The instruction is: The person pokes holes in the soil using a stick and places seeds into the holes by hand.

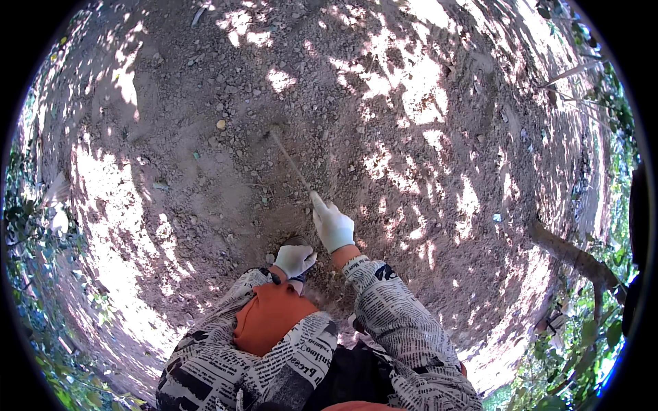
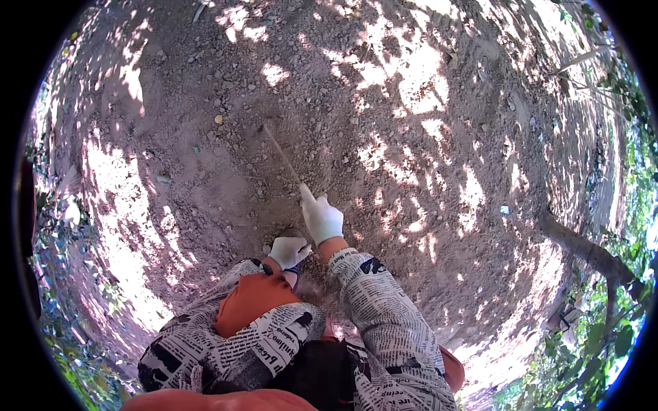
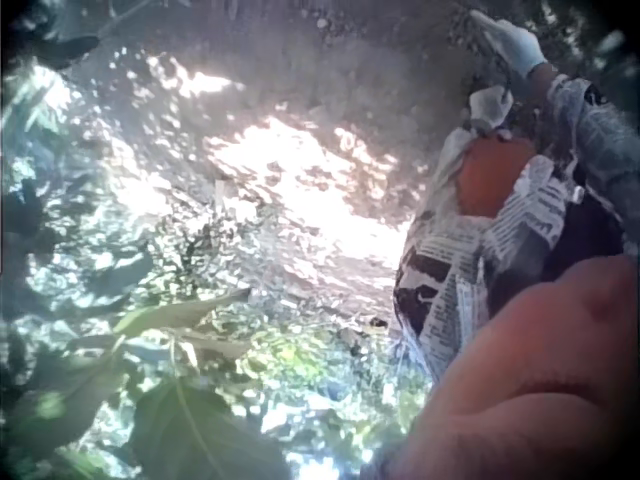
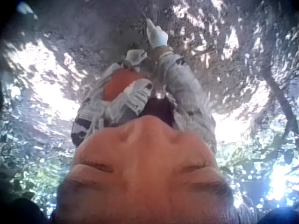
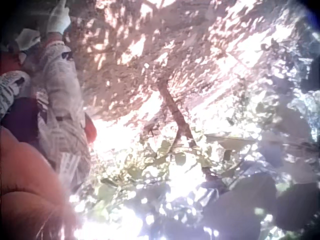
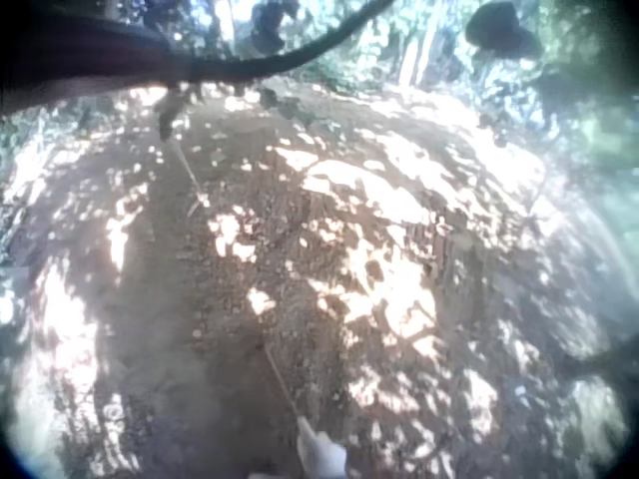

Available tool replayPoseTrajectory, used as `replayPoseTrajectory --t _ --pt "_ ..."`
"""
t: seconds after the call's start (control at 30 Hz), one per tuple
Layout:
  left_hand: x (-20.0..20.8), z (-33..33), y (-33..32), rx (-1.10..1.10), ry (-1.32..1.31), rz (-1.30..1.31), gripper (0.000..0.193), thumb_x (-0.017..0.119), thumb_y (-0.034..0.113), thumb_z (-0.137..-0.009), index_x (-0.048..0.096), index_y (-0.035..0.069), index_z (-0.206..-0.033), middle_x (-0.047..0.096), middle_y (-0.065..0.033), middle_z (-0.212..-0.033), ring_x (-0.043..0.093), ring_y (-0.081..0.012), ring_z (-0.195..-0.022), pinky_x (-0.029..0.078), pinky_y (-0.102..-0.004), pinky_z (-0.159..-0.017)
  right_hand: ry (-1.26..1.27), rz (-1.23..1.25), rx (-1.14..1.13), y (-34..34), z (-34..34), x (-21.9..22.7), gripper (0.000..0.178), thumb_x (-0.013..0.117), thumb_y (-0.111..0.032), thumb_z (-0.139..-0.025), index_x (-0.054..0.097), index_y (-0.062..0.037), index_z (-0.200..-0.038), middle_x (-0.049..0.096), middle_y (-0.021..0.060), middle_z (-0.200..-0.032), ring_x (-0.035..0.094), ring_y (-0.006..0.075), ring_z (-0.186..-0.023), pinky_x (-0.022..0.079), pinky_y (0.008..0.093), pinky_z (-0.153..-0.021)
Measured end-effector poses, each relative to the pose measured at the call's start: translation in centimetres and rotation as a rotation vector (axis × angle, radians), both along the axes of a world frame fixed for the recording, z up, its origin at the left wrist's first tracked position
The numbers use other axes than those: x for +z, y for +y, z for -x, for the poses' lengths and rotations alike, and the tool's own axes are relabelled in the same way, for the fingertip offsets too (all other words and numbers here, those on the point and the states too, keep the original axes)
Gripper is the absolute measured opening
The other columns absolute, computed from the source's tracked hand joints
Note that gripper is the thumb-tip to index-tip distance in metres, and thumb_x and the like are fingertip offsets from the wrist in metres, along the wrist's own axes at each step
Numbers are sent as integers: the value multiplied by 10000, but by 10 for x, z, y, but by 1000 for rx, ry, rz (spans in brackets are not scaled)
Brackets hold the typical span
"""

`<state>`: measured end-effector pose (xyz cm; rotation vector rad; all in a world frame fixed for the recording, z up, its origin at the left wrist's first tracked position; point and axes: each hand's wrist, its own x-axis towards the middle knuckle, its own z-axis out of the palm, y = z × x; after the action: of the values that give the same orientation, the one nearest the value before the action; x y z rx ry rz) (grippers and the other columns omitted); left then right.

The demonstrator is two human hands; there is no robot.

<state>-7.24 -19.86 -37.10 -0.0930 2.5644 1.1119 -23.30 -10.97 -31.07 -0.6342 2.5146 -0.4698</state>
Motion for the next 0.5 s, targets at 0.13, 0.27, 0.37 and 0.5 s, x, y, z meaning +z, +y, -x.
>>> replayPoseTrajectory --t 0.13,0.27,0.37,0.5 --pt "-4 -8 -4 -4 -23 24 306 595 341 -887 576 107 -690 607 -116 -639 605 -350 -597 462 -483 -554 0 -38 -352 34 38 0 461 508 -302 -960 427 -275 -1413 658 135 -784 657 336 -637 531 445 -561" --pt "-4 -1 4 20 9 -27 326 610 352 -879 578 109 -665 586 -116 -601 585 -354 -571 448 -475 -534 -34 -69 -581 121 15 16 510 549 -242 -943 413 -228 -1434 648 143 -719 646 327 -604 514 439 -536" --pt "-8 -9 -2 9 40 39 327 619 359 -871 581 115 -658 581 -117 -589 578 -352 -560 439 -470 -519 4 -48 -623 162 -89 34 523 580 -215 -918 440 -204 -1422 639 179 -701 633 355 -598 496 447 -533" --pt "-10 -6 4 27 61 24 313 625 344 -865 579 114 -658 584 -120 -600 582 -355 -569 445 -473 -525 -30 3 -627 169 -173 55 521 599 -215 -899 468 -224 -1403 641 181 -725 636 365 -637 495 458 -572"
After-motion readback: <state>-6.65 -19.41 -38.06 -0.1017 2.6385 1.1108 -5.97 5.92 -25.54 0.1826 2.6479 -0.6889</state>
